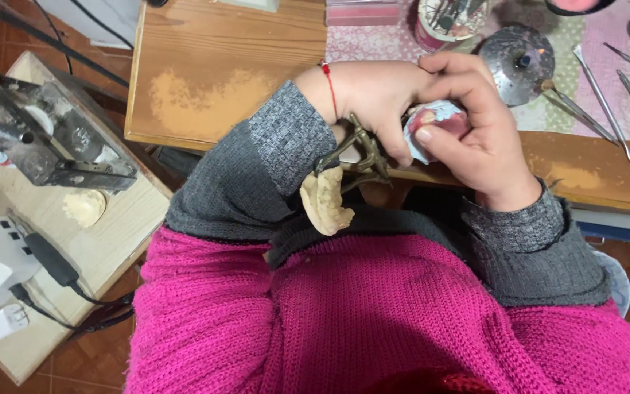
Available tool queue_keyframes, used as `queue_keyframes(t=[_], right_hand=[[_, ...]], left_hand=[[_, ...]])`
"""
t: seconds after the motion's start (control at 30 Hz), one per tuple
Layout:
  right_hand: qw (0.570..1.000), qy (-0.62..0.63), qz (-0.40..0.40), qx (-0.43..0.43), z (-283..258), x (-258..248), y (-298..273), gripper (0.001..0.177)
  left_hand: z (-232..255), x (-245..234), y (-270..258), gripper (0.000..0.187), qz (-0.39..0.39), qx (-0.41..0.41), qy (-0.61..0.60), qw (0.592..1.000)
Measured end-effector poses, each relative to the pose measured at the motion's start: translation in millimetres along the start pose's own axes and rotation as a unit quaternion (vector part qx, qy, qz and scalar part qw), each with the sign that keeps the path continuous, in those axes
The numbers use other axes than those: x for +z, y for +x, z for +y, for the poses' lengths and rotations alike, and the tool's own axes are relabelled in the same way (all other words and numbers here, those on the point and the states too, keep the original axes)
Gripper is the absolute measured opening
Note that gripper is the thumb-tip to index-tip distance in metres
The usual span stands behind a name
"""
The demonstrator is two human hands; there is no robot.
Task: The person works on a dental model, using a rotary tool to shape a small piece of material and then using a metal instrument to apply and smooth pink material onto the model's teeth. The person repeatedly adjusts the model's position and switches between tools.
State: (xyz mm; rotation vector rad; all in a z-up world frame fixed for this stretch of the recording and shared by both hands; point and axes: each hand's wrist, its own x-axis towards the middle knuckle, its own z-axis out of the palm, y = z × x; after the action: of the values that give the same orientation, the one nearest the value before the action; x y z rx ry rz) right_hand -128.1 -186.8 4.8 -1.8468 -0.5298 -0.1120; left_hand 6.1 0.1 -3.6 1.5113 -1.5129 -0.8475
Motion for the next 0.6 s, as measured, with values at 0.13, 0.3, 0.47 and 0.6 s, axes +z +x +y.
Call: queue_keyframes(t=[0.13, 0.3, 0.47, 0.6], right_hand=[[0.992, 0.128, 0.014, -0.011, 6.1, 0.1, -12.7, 0.082], [0.984, -0.111, 0.086, -0.11, 11.2, -5.1, -27.8, 0.113], [0.886, -0.345, 0.072, -0.301, 6.8, 13.0, -23.4, 0.133], [0.928, -0.281, 0.115, -0.214, -6.6, 12.9, -17.4, 0.134]], left_hand=[[11.0, -4.7, -5.5, 0.065, 0.002, 0.044, -0.005, 0.999], [21.7, -15.7, -30.4, 0.066, 0.162, 0.113, 0.006, 0.98], [41.5, 5.7, -32.9, 0.061, 0.403, 0.132, -0.039, 0.905], [79.3, 15.4, -25.9, 0.065, 0.452, 0.136, 0.074, 0.879]])
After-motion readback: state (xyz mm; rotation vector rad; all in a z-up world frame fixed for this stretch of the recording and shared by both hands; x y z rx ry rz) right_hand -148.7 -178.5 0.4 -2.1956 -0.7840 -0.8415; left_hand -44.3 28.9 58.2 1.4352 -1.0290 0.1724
